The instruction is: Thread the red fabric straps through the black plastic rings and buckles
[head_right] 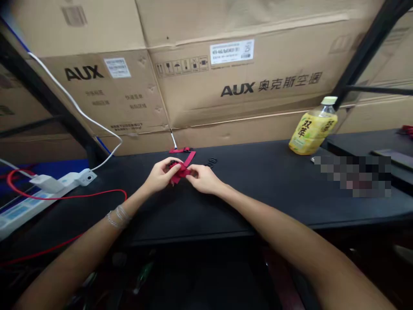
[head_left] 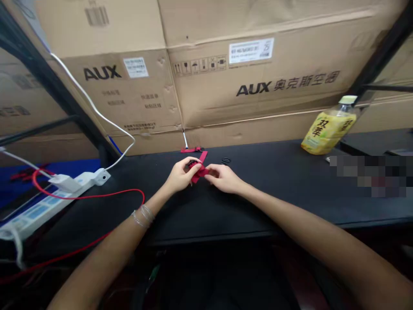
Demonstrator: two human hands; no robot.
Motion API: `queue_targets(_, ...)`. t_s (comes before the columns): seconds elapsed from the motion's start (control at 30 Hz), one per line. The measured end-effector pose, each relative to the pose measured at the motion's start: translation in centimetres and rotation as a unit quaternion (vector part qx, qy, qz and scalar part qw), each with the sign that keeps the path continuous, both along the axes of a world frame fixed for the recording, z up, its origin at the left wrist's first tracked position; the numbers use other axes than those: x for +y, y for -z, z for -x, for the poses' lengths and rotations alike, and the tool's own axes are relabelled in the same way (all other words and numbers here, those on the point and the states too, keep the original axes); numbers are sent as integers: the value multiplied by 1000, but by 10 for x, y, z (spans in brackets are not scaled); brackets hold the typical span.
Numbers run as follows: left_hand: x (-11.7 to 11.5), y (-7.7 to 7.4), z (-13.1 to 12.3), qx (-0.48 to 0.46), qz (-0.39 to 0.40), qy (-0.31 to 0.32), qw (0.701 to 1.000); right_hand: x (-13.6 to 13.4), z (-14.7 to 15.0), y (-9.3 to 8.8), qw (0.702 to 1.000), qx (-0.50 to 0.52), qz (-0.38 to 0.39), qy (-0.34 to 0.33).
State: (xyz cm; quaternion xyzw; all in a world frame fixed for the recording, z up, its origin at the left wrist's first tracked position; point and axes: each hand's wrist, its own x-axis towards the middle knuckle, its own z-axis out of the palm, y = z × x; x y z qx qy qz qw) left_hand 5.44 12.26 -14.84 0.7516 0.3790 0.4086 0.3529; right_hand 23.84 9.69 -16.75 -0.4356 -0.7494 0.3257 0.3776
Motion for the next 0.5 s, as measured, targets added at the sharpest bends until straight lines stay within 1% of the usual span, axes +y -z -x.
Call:
queue_targets(0.17,-2,-1,-1,-13,44,2,999,-5,1,-6,1000,-9,-23,5)
queue_targets(0.3,-2,-2,-2,-29,68,12,997,-6,0,-8,998,-27,-57,28)
queue_targets(0.4,0,-1,-2,-45,71,35,996,-4,-1,-6,996,-26,-62,51)
queue_targets(0.5,1,0,-2,-61,89,72,992,-1,-2,-4,995,-34,-62,70)
